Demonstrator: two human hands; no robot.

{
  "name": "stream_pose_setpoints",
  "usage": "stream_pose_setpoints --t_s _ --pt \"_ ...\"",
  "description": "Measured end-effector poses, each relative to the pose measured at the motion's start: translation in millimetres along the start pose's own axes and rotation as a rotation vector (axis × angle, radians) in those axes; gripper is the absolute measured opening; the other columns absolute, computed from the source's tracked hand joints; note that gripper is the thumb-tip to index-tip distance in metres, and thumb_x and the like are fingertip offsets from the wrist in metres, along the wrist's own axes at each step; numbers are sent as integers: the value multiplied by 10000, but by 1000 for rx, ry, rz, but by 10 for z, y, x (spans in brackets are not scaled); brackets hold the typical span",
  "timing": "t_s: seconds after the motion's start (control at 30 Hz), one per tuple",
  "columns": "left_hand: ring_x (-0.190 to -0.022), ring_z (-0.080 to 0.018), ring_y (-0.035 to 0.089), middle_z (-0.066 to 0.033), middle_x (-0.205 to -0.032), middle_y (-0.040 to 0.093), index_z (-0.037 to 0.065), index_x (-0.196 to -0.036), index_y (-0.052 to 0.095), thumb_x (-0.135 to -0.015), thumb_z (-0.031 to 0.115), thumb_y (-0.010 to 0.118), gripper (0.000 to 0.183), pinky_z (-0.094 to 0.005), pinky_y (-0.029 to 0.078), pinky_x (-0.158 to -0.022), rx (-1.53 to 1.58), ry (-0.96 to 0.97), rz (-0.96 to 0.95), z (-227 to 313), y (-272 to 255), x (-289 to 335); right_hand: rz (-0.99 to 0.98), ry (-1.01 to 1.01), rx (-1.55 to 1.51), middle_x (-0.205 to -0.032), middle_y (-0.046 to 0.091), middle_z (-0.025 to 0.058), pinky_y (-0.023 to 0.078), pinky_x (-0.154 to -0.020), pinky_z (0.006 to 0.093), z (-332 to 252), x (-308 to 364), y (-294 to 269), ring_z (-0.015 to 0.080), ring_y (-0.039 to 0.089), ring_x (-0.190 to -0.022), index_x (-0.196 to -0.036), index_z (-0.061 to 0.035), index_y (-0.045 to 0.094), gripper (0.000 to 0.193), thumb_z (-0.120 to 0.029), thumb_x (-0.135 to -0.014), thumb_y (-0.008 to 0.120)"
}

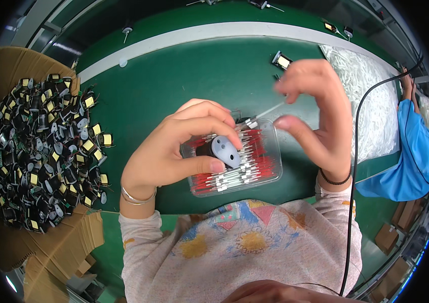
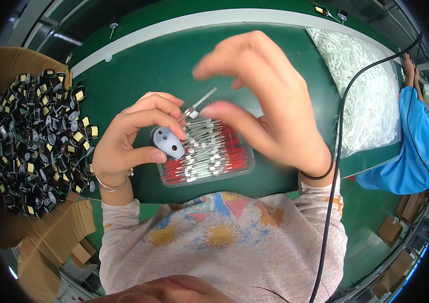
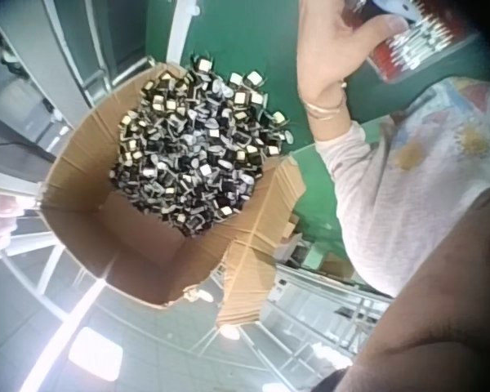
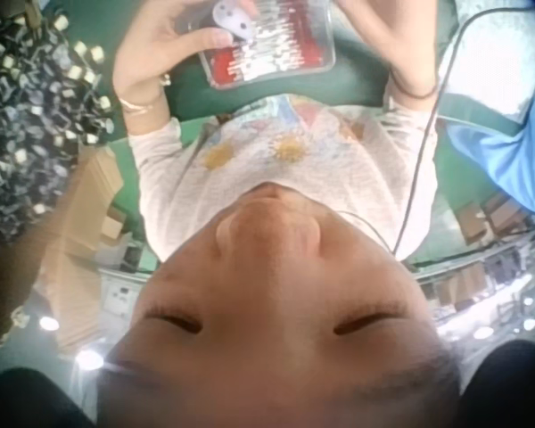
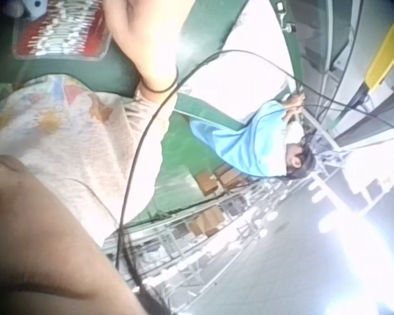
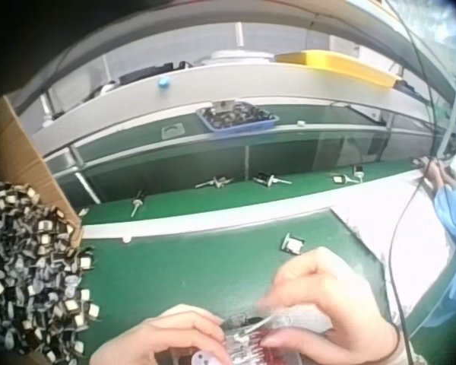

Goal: The person is assembling small electronic components by hand, inserting metal pins into plastic circular housings and pressing them together at a green workstation.

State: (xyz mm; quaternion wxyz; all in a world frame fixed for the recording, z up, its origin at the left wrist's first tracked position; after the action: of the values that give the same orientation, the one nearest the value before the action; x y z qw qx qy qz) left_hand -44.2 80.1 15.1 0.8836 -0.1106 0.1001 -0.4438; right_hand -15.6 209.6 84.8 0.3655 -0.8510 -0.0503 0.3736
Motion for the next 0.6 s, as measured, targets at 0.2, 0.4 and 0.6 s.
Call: stream_pose_setpoints --t_s 0.2,0.4,0.6 --pt "-1034 -246 479 -73 -979 561 31 -872 677 -591 270 764 379 -368 333 -931 26 32 37 56 1 -7 -83 197 -673 -934 617 78 494 -670 243 332 114 387 136 598 -801 -1007 -10 604 297 14 -719 674" --pt "-990 -229 494 -68 -957 555 28 -853 684 -554 234 771 374 -344 335 -920 116 -4 50 64 45 6 -12 328 -935 -867 637 66 504 -667 239 304 110 456 133 618 -779 -897 -16 648 163 37 -743 655" --pt "-981 -220 494 -74 -952 547 11 -856 681 -567 210 770 362 -333 338 -914 211 -16 27 52 62 4 -106 66 -651 -797 640 80 491 -623 256 129 25 329 174 621 -731 -821 -14 663 135 20 -693 683"
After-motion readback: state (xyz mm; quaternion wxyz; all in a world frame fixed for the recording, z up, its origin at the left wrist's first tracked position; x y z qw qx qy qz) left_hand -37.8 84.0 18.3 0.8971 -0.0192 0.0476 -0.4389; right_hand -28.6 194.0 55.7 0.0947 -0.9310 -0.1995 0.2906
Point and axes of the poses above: each hand's wrist, its own x-axis away from the middle knuckle, its own y-axis out of the palm, z = x × y, the point moved 9 cm from there along -x, towards the middle knuckle
